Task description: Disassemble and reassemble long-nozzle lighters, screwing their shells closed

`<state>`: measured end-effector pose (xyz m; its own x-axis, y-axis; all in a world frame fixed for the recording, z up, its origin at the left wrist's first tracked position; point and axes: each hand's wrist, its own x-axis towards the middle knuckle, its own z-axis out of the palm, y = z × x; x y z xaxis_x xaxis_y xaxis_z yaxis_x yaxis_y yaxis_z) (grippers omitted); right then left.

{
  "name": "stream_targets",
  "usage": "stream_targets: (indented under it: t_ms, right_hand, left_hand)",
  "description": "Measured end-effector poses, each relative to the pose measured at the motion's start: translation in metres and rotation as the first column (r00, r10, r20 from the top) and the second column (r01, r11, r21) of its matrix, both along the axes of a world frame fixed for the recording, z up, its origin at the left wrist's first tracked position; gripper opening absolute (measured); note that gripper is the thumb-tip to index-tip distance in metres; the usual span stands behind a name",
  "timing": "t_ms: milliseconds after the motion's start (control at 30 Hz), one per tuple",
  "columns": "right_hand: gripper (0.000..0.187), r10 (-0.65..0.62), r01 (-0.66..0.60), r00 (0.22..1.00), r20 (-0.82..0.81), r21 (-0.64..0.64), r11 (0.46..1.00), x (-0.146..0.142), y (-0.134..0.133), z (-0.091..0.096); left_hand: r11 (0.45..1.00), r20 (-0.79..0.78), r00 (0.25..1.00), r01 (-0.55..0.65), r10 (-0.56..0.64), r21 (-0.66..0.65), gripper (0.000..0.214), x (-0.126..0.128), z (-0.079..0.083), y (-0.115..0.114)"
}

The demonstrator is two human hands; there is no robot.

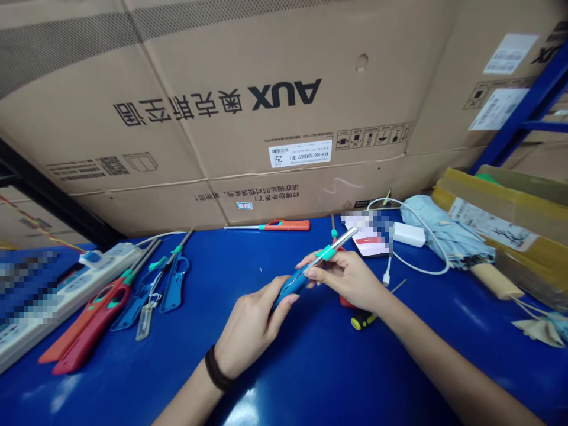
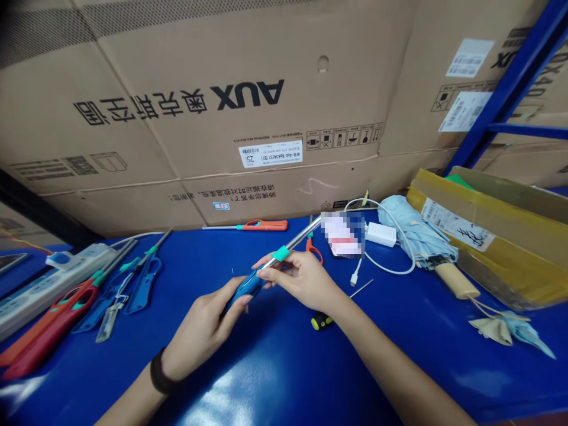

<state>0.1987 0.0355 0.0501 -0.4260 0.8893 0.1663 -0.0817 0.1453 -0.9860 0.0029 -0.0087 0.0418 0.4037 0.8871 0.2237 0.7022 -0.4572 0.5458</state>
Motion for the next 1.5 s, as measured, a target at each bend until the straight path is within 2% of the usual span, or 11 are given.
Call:
stream_targets:
  t_ms: [133,267,400,700,867,1000,1133,1267,1367,1500]
  right_hand:
    - [0.03,-0.004,0.001,0.999,0.051,0.056,0.998,0.0,-0.003,0.006]
    - [0.046,-0.047,0.041,0.997,0.065,0.09,0.995,0.002,-0.003,0.01]
    - [0.036,-0.176,0.178,0.984,-0.025,0.081,0.981,0.001,-0.002,0.011]
    - [0.029,-0.256,0.261,0.958,-0.13,0.019,0.965,-0.005,-0.005,0.008]
    - [0.026,-0.322,0.322,0.933,-0.162,-0.026,0.946,-0.008,-0.008,0.005]
    - [0.026,-0.402,0.401,0.904,-0.146,-0.038,0.915,-0.01,-0.011,0.003]
    - [0.033,-0.496,0.497,0.86,-0.119,-0.027,0.868,-0.014,-0.016,0.002]
    - [0.042,-0.553,0.545,0.828,-0.094,-0.098,0.833,-0.018,-0.019,0.001]
    - [0.043,-0.51,0.503,0.859,-0.045,-0.118,0.856,-0.017,-0.016,0.0]
    - [0.043,-0.431,0.431,0.9,-0.06,-0.021,0.902,-0.008,-0.007,0.002]
  left_hand:
    - [0.993,-0.046,0.998,-0.025,0.03,0.113,0.033,-0.002,-0.002,0.0]
    - [0.979,-0.115,0.992,-0.025,0.049,0.204,0.038,-0.003,-0.003,0.0]
    - [0.947,-0.224,0.972,0.0,0.075,0.32,0.044,-0.004,-0.003,-0.001]
    - [0.853,-0.358,0.903,-0.02,0.24,0.521,0.055,-0.003,-0.003,-0.003]
    - [0.856,-0.365,0.898,-0.024,0.245,0.517,0.056,-0.004,-0.002,-0.004]
    - [0.876,-0.358,0.911,-0.009,0.207,0.483,0.057,-0.002,-0.002,-0.004]
    - [0.882,-0.354,0.92,0.019,0.169,0.47,0.056,0.0,-0.004,-0.005]
    - [0.882,-0.363,0.922,0.057,0.133,0.467,0.055,0.001,-0.004,-0.005]
    - [0.899,-0.352,0.929,0.057,0.11,0.433,0.053,0.0,-0.003,-0.004]
    - [0.929,-0.274,0.954,-0.012,0.122,0.371,0.051,-0.001,-0.001,-0.003]
